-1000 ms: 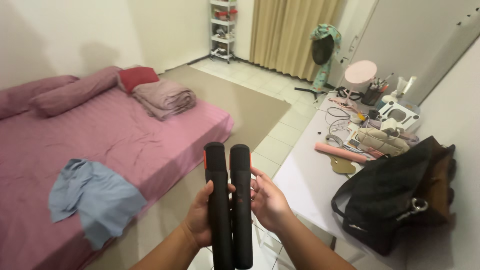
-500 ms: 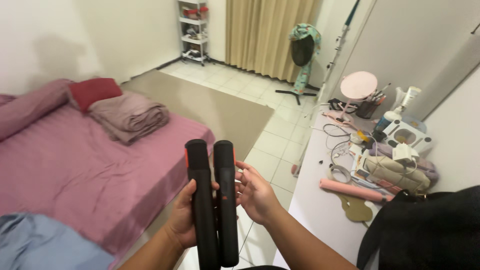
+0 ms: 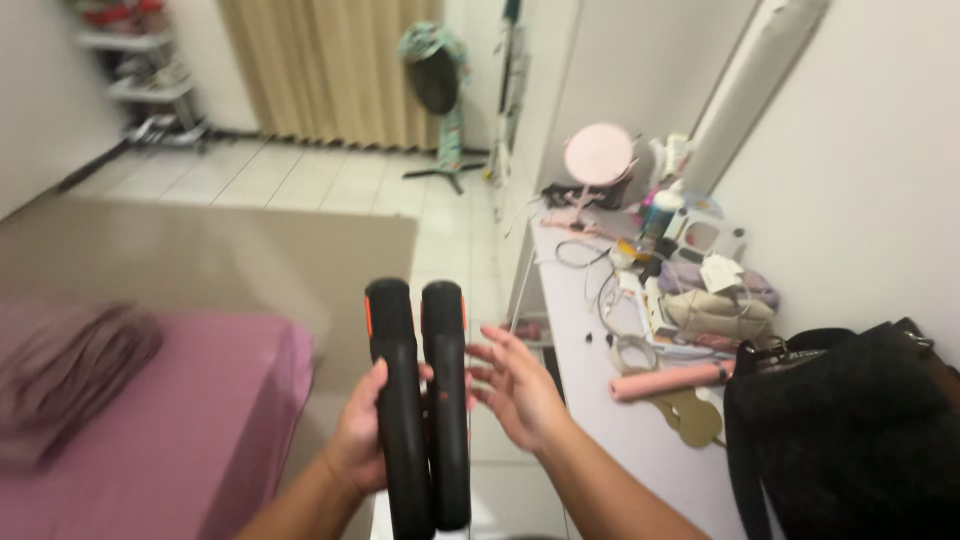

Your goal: The person unplugs a charger from a wall socket, gathers a power cable from a storage cart, unplugs a cable from a portable speaker, and carries two wireless microphones and chargers through the home. They collect a charger from a vanity table and bring the microphones and chargers to a dining table, arranging them and plugging a charger into a power strip.

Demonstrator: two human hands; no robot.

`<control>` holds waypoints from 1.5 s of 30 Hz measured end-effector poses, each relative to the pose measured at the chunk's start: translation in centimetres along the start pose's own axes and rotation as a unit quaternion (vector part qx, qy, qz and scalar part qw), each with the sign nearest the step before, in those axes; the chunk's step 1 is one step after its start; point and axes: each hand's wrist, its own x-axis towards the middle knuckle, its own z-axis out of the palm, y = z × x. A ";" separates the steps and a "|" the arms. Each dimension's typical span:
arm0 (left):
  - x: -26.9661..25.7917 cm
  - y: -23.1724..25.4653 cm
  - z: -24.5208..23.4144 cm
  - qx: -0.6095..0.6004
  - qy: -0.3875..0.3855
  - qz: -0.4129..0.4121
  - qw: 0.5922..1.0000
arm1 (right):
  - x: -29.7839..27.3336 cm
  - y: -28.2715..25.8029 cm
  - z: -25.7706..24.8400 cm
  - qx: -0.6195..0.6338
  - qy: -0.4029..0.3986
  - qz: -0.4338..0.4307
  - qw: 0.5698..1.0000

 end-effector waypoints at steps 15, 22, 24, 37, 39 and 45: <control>22.6 6.9 -5.4 -0.040 -0.046 -0.170 0.983 | 11.8 -8.2 -17.5 -0.034 0.225 -0.149 0.962; 33.8 8.0 -4.8 -0.049 -0.051 -0.206 0.976 | 16.9 -15.4 -29.3 -0.204 0.389 -0.131 0.889; 36.9 8.3 -4.7 -0.055 -0.043 -0.217 0.974 | 17.9 -17.9 -32.9 -0.266 0.427 -0.132 0.854; 61.6 5.2 -5.6 -0.027 -0.112 -0.399 0.910 | 17.4 -24.4 -50.2 -0.368 0.662 -0.072 0.649; 65.3 4.4 -5.5 -0.039 -0.146 -0.417 0.896 | 18.3 -25.3 -50.8 -0.475 0.647 -0.062 0.594; 72.1 1.9 -6.0 0.004 -0.123 -0.499 0.858 | 22.1 -27.2 -49.6 -0.521 0.626 0.170 0.555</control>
